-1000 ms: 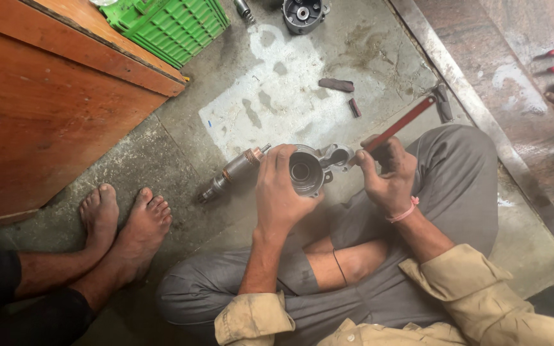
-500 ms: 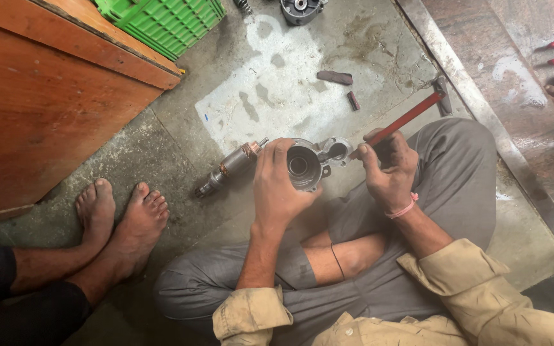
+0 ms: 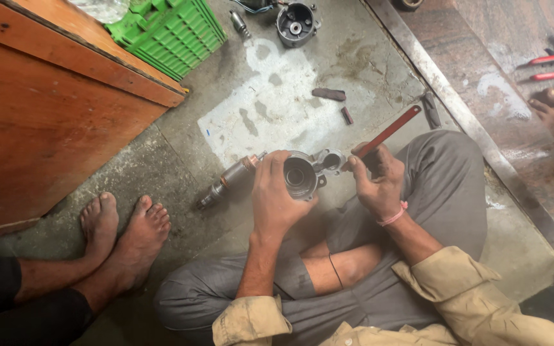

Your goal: The person sits cross-legged on the workshop floor holding an aluminum motor housing casting in their lap and files its edges and mounting surface with a red flat file, turning the casting to file different sides, with an armature and other motor parts lying on the floor beside them.

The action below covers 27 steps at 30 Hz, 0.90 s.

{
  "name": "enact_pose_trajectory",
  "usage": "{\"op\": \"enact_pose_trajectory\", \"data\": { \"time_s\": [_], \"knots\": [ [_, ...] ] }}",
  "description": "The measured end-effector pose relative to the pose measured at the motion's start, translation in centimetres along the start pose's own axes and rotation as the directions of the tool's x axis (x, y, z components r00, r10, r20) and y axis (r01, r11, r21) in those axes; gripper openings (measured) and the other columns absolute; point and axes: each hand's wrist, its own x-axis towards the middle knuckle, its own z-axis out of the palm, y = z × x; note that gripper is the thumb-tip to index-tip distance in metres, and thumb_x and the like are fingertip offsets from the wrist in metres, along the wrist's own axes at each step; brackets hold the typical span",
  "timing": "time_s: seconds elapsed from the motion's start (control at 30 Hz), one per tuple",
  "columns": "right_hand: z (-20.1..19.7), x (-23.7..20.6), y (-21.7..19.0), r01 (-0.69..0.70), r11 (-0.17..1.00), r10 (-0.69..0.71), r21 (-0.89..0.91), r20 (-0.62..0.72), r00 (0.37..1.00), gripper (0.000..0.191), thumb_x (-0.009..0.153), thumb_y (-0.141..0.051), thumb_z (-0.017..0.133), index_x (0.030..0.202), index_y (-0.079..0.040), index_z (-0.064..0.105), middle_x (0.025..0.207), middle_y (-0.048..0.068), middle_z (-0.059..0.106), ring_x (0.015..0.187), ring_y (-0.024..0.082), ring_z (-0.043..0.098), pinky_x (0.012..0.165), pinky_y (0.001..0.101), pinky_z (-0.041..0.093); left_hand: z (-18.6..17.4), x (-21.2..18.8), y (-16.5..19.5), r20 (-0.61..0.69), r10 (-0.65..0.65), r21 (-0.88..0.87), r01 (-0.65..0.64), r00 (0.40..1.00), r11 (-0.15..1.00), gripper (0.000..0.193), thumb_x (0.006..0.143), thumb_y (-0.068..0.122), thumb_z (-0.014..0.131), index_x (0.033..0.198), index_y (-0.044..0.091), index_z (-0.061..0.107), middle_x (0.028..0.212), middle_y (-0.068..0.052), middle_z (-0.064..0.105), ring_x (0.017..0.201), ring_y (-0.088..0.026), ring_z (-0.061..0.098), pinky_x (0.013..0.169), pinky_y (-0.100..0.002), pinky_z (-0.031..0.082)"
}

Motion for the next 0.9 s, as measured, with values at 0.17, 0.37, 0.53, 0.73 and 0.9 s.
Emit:
{"op": "enact_pose_trajectory", "data": {
  "time_s": [0.17,0.37,0.53,0.73,0.9],
  "knots": [
    [0.1,-0.2,0.0,-0.045,0.998,0.045,0.045,-0.001,0.999,0.012,0.102,0.004,0.066,0.112,0.004,0.061,0.088,0.009,0.07,0.078,0.014,0.07,0.068,0.0257,0.053,-0.1,-0.4,0.0,-0.005,-0.003,0.018,0.003,1.0,1.0,0.081,0.057,0.019,0.091,0.127,0.007,0.051,0.121,-0.014,0.059,0.112,-0.038,0.06,0.096,-0.047,0.051],
    [0.3,-0.1,-0.3,0.011,0.999,-0.011,0.031,-0.005,1.0,0.012,0.102,0.003,0.066,0.112,0.004,0.06,0.089,0.009,0.07,0.078,0.013,0.07,0.069,0.0258,0.053,-0.2,-0.5,-0.1,-0.023,0.021,0.016,-0.021,1.0,1.0,0.084,0.055,0.02,0.091,0.127,0.007,0.051,0.12,-0.014,0.06,0.111,-0.039,0.06,0.094,-0.047,0.05],
    [0.0,-0.1,-0.4,-0.049,0.999,0.048,-0.023,-0.018,0.999,0.014,0.101,0.002,0.066,0.113,0.004,0.061,0.085,0.009,0.071,0.071,0.012,0.065,0.064,0.0251,0.05,-0.3,-0.6,-0.2,-0.023,-0.001,0.016,0.001,1.0,1.0,0.083,0.056,0.02,0.092,0.127,0.008,0.05,0.119,-0.014,0.059,0.11,-0.037,0.061,0.094,-0.047,0.05],
    [0.1,1.0,0.2,-0.044,0.999,0.044,0.001,0.025,0.999,0.01,0.104,0.001,0.063,0.113,0.004,0.06,0.089,0.008,0.07,0.079,0.012,0.07,0.068,0.0246,0.053,-0.1,-0.6,-0.3,-0.021,0.013,0.007,-0.013,1.0,1.0,0.083,0.056,0.019,0.092,0.127,0.008,0.05,0.121,-0.014,0.06,0.112,-0.037,0.06,0.096,-0.048,0.05],
    [-0.4,1.5,0.3,-0.098,0.992,0.09,0.082,0.099,0.991,0.012,0.103,-0.001,0.062,0.113,0.004,0.059,0.091,0.007,0.069,0.082,0.011,0.068,0.071,0.0244,0.053,-0.2,-0.4,-0.6,-0.016,0.009,-0.003,-0.009,1.0,1.0,0.085,0.053,0.019,0.093,0.126,0.008,0.05,0.12,-0.014,0.059,0.113,-0.037,0.061,0.097,-0.048,0.049]
  ]
}}
